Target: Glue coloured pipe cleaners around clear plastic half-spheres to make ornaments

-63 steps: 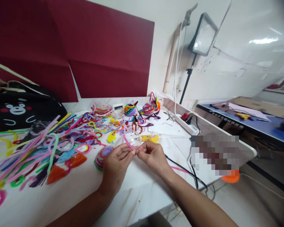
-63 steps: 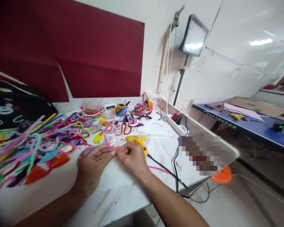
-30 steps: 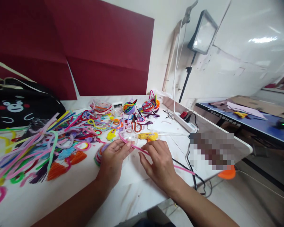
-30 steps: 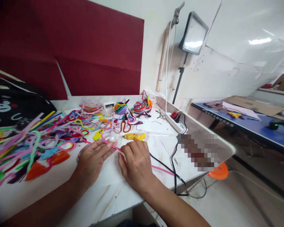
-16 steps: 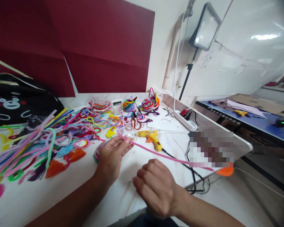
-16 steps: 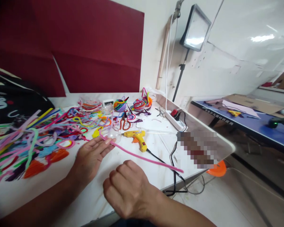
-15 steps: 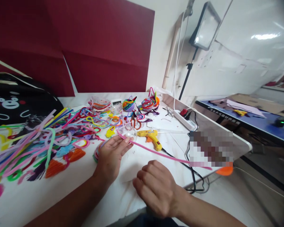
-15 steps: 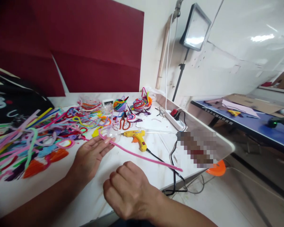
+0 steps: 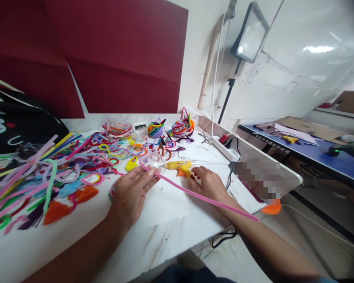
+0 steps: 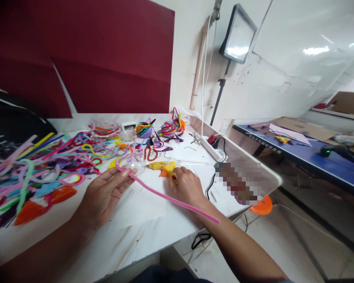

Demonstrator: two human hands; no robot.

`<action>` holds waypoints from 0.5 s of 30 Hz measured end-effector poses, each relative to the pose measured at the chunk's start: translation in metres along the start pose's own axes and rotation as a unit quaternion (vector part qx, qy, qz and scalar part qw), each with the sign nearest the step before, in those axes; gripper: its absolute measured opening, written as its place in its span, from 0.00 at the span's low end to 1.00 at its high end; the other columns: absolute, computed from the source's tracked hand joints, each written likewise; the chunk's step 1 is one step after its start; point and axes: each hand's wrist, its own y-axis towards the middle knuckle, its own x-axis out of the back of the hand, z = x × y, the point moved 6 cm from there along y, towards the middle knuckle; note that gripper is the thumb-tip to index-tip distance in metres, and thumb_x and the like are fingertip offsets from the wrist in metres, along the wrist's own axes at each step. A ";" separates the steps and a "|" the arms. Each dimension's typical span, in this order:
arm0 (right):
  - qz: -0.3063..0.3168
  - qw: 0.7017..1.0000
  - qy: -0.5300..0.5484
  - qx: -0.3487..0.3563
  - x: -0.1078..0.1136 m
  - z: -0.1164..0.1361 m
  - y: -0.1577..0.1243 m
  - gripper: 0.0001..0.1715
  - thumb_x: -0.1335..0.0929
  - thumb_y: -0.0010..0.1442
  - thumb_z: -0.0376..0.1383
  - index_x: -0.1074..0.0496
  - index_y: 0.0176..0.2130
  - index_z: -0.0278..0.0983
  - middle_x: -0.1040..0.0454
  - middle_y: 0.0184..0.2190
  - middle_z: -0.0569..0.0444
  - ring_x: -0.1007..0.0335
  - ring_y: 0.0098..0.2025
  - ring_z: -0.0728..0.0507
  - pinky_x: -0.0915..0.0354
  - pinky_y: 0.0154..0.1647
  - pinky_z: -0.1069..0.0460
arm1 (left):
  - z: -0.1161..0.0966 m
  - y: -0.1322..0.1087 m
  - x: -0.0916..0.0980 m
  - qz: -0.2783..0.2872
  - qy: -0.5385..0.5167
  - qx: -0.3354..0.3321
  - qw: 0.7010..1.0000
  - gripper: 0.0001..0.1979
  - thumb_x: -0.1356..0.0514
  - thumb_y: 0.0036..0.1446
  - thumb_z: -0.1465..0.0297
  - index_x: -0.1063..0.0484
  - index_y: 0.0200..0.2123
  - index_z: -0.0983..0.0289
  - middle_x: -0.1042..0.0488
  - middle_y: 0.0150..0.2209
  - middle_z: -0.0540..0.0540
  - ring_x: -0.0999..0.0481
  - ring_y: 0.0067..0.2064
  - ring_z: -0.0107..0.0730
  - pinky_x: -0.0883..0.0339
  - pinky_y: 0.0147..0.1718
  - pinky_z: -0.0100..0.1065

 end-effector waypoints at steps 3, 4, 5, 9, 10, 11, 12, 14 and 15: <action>0.045 0.998 0.007 -0.038 -0.005 -0.007 0.020 0.17 0.34 0.61 0.41 0.25 0.45 0.34 0.21 0.42 0.43 0.25 0.40 0.38 0.39 0.36 0.49 | 0.000 0.000 -0.001 0.002 -0.006 0.004 1.000 0.12 0.26 0.39 0.75 0.22 0.30 0.68 0.20 0.33 0.55 0.20 0.40 0.35 0.21 0.40 0.31; 0.048 0.998 0.011 -0.043 -0.007 -0.008 0.025 0.17 0.33 0.60 0.42 0.25 0.43 0.34 0.21 0.40 0.43 0.25 0.39 0.38 0.40 0.35 0.50 | 0.000 0.000 -0.002 0.005 -0.008 0.005 1.000 0.13 0.25 0.39 0.75 0.22 0.30 0.68 0.20 0.33 0.55 0.20 0.39 0.35 0.21 0.40 0.30; 0.052 0.997 0.017 -0.049 -0.010 -0.010 0.030 0.17 0.32 0.58 0.44 0.24 0.41 0.34 0.20 0.39 0.43 0.25 0.38 0.38 0.40 0.34 0.50 | 0.000 0.000 -0.002 0.007 -0.010 0.005 1.000 0.13 0.25 0.38 0.74 0.22 0.30 0.68 0.20 0.33 0.55 0.20 0.39 0.34 0.22 0.40 0.30; 0.059 0.994 0.052 -0.070 -0.018 -0.018 0.040 0.17 0.28 0.52 0.46 0.24 0.36 0.35 0.20 0.34 0.45 0.26 0.35 0.40 0.43 0.30 0.51 | 0.000 0.000 -0.006 0.030 -0.014 0.005 0.999 0.13 0.25 0.39 0.73 0.21 0.30 0.68 0.20 0.33 0.55 0.20 0.40 0.34 0.22 0.40 0.29; 0.058 0.993 0.065 -0.075 -0.018 -0.021 0.041 0.16 0.28 0.51 0.45 0.24 0.34 0.35 0.20 0.33 0.46 0.27 0.34 0.41 0.43 0.30 0.52 | 0.000 -0.001 -0.007 0.037 -0.014 0.005 0.999 0.13 0.25 0.40 0.73 0.22 0.30 0.68 0.20 0.33 0.55 0.20 0.40 0.34 0.22 0.40 0.29; 0.054 0.992 0.080 -0.080 -0.018 -0.023 0.041 0.14 0.29 0.51 0.44 0.25 0.33 0.36 0.20 0.32 0.47 0.27 0.32 0.42 0.42 0.29 0.52 | 0.000 -0.001 -0.007 0.043 -0.015 0.006 0.999 0.12 0.25 0.41 0.72 0.22 0.30 0.68 0.20 0.33 0.55 0.20 0.40 0.33 0.23 0.40 0.28; 0.048 0.991 0.095 -0.085 -0.017 -0.025 0.040 0.12 0.29 0.51 0.42 0.25 0.32 0.36 0.21 0.30 0.48 0.28 0.31 0.42 0.42 0.28 0.52 | 0.000 -0.001 -0.008 0.047 -0.016 0.006 0.999 0.12 0.25 0.41 0.72 0.22 0.30 0.68 0.19 0.33 0.55 0.20 0.40 0.33 0.23 0.40 0.28; 0.030 0.987 0.127 -0.093 -0.013 -0.030 0.037 0.09 0.31 0.52 0.39 0.27 0.31 0.36 0.22 0.29 0.50 0.29 0.30 0.44 0.42 0.28 0.53 | 0.000 -0.001 -0.007 0.049 -0.019 0.007 0.999 0.12 0.25 0.42 0.72 0.22 0.31 0.67 0.19 0.33 0.55 0.20 0.39 0.32 0.23 0.40 0.28; 0.019 0.985 0.144 -0.096 -0.010 -0.032 0.035 0.08 0.31 0.52 0.39 0.27 0.31 0.36 0.22 0.28 0.50 0.29 0.30 0.44 0.42 0.28 0.53 | 0.000 -0.001 -0.006 0.048 -0.020 0.008 0.999 0.12 0.26 0.42 0.73 0.22 0.31 0.67 0.20 0.33 0.54 0.20 0.39 0.32 0.23 0.40 0.28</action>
